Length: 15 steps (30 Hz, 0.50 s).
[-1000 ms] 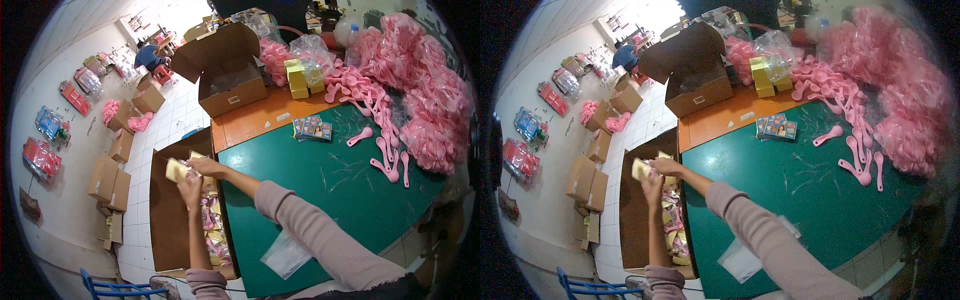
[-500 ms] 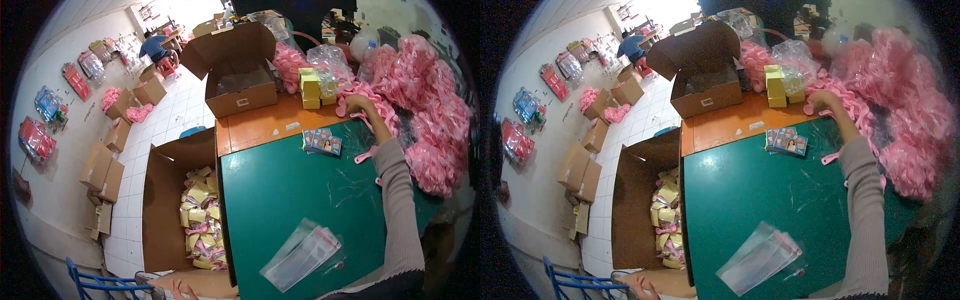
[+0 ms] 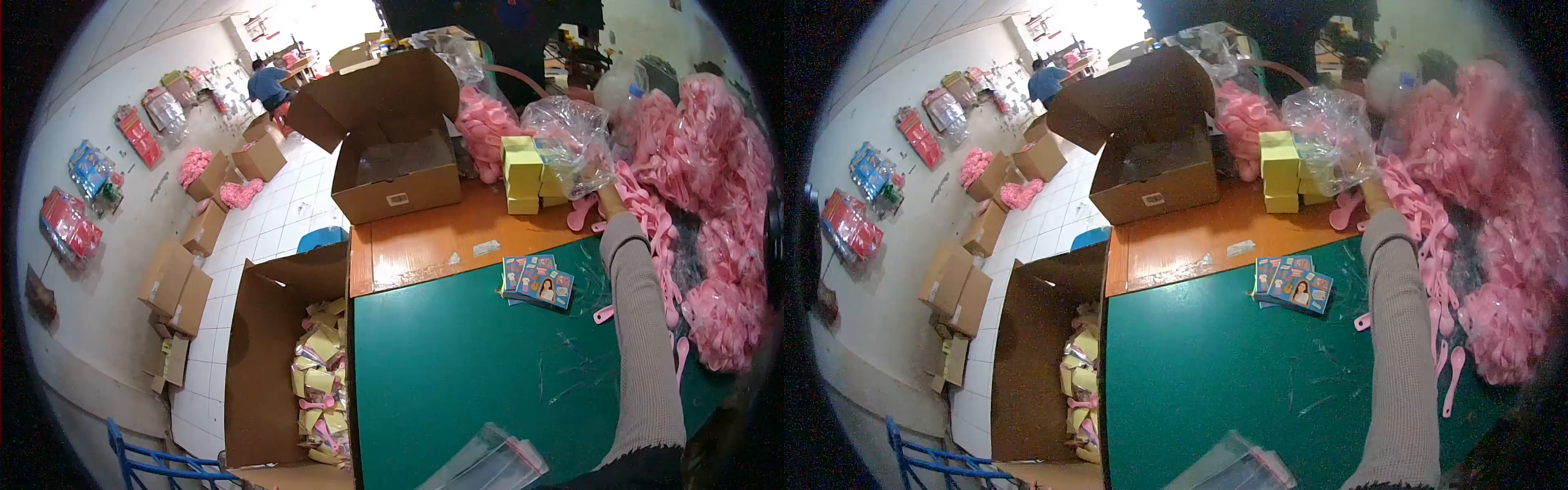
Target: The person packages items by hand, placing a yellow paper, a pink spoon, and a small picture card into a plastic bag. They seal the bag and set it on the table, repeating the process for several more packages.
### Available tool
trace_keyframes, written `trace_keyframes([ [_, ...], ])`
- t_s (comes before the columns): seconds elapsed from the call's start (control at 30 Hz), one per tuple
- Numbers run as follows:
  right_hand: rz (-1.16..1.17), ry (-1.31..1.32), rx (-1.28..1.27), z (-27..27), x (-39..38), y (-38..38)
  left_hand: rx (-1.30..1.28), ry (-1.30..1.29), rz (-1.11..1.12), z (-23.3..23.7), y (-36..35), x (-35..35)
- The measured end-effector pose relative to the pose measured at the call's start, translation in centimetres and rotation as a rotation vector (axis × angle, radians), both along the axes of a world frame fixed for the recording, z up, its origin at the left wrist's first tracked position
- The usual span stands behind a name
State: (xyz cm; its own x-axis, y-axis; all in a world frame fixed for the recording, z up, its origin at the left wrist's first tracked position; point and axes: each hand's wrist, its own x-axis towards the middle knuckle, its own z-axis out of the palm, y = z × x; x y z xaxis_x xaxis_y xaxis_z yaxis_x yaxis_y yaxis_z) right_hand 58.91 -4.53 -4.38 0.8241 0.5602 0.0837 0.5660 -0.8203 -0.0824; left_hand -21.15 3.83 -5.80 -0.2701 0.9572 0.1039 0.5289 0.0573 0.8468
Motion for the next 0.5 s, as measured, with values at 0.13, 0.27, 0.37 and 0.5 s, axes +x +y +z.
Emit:
trace_keyframes([
  [0.13, 0.103, -0.072, -0.008, 0.9, -1.2, -0.7, -0.004, 0.005, -0.047, 0.3, -0.1, 0.2],
  [0.27, 0.184, -0.217, 0.035, 2.1, -4.2, -1.2, 0.071, 0.084, -0.064, -2.6, 0.8, -1.8],
  [0.37, 0.304, -0.313, 0.008, 2.1, -4.5, -2.4, 0.063, -0.066, -0.063, -3.5, 1.0, -2.5],
  [0.5, 0.408, -0.041, -0.148, 2.9, -5.3, -4.4, -0.009, -0.112, -0.044, -2.5, 0.8, -1.8],
])
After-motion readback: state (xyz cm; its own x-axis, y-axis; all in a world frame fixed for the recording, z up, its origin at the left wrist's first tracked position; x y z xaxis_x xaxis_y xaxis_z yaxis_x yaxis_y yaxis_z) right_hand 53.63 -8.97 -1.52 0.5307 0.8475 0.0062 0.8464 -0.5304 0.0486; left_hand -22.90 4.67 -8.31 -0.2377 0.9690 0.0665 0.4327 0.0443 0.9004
